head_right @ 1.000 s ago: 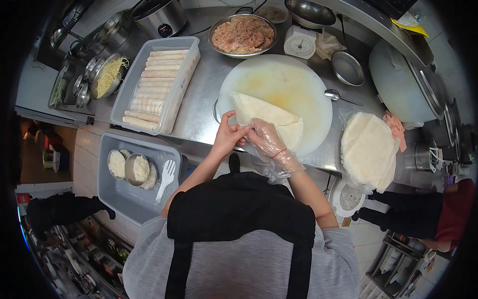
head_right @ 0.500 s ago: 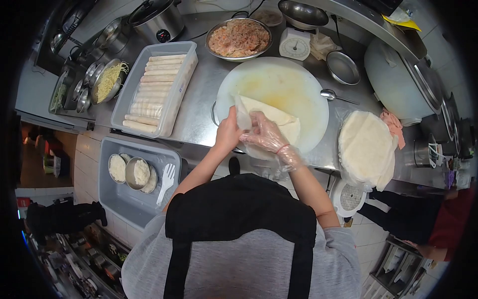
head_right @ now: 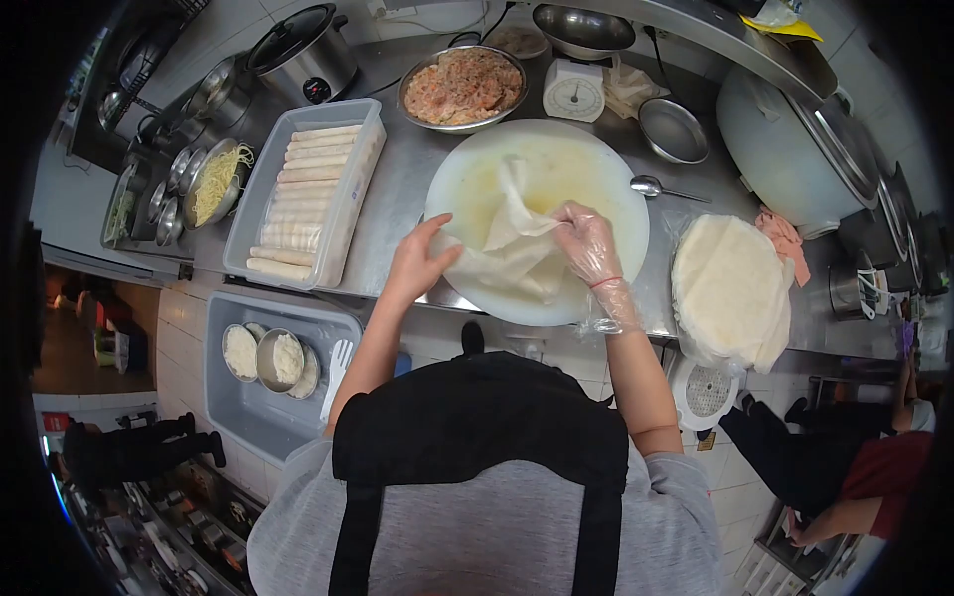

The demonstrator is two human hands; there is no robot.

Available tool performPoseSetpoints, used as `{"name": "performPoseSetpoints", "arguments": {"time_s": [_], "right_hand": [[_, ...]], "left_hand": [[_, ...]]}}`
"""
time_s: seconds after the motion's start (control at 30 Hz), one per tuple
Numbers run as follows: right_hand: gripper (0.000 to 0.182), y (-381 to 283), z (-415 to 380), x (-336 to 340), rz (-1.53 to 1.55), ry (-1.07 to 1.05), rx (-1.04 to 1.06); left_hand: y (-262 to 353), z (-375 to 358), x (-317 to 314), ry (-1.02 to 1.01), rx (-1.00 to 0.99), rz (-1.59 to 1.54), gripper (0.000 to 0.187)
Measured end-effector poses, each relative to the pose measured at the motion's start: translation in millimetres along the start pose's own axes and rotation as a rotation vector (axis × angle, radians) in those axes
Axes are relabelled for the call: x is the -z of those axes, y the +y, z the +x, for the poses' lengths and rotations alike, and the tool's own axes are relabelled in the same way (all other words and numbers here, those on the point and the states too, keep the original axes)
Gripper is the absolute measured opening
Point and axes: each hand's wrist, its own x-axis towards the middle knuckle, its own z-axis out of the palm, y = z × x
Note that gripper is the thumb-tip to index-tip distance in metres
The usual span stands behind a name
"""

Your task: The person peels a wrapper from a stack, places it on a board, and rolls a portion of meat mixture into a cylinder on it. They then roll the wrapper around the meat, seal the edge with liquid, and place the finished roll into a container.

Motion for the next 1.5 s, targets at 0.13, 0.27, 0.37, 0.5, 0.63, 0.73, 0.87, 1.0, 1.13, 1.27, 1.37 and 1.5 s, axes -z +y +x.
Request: {"name": "performPoseSetpoints", "arguments": {"time_s": [0.13,0.27,0.37,0.5,0.63,0.73,0.87,1.0,1.13,1.27,1.37,1.5], "right_hand": [[0.008,4.7,2.1,-17.8,0.022,-0.143,-0.079],[0.007,-21.0,1.7,-28.3,-0.108,-0.07,0.063],[0.007,-17.2,4.9,-16.5,-0.124,-0.024,0.166],[0.009,-19.4,2.7,2.7,-0.281,0.007,0.072],[0.04,-5.8,5.1,-26.7,-0.33,0.054,0.288],[0.061,-1.4,8.7,-43.7,-0.315,0.143,0.313],[0.052,1.8,17.2,-26.4,-0.457,0.116,-0.044],[0.028,31.0,18.1,5.9,-0.404,0.259,0.052],[0.016,28.9,14.7,31.5,-0.204,0.318,-0.051],[0.017,32.3,7.3,40.4,-0.229,0.379,-0.024],[0.015,58.5,5.1,61.1,-0.35,0.521,0.064],[0.015,62.6,-3.5,105.3,-0.214,0.58,-0.071]], "left_hand": [[18.2,13.9,-22.4,0.032,-0.244,-0.021,0.074],[40.6,20.2,-34.2,0.072,-0.22,-0.036,0.066],[22.5,28.8,-38.1,0.079,-0.233,0.02,0.052],[3.9,30.9,-34.6,0.321,-0.361,0.021,0.043],[27.0,25.3,-44.7,0.33,-0.448,0.053,0.039],[54.7,18.7,-45.6,0.154,-0.375,0.183,0.04],[50.4,18.7,-36.7,0.245,-0.459,0.198,0.043],[8.8,25.2,-19.9,0.408,-0.357,-0.05,0.033],[-22.2,28.9,-25.5,0.317,0.105,-0.873,0.021],[-24.1,24.8,-31.7,0.37,0.111,-0.875,0.027],[-34.8,27.9,-27.0,0.458,0.12,-0.973,0.025],[-44.4,30.1,-18.0,0.483,0.188,-1.032,0.026]]}}
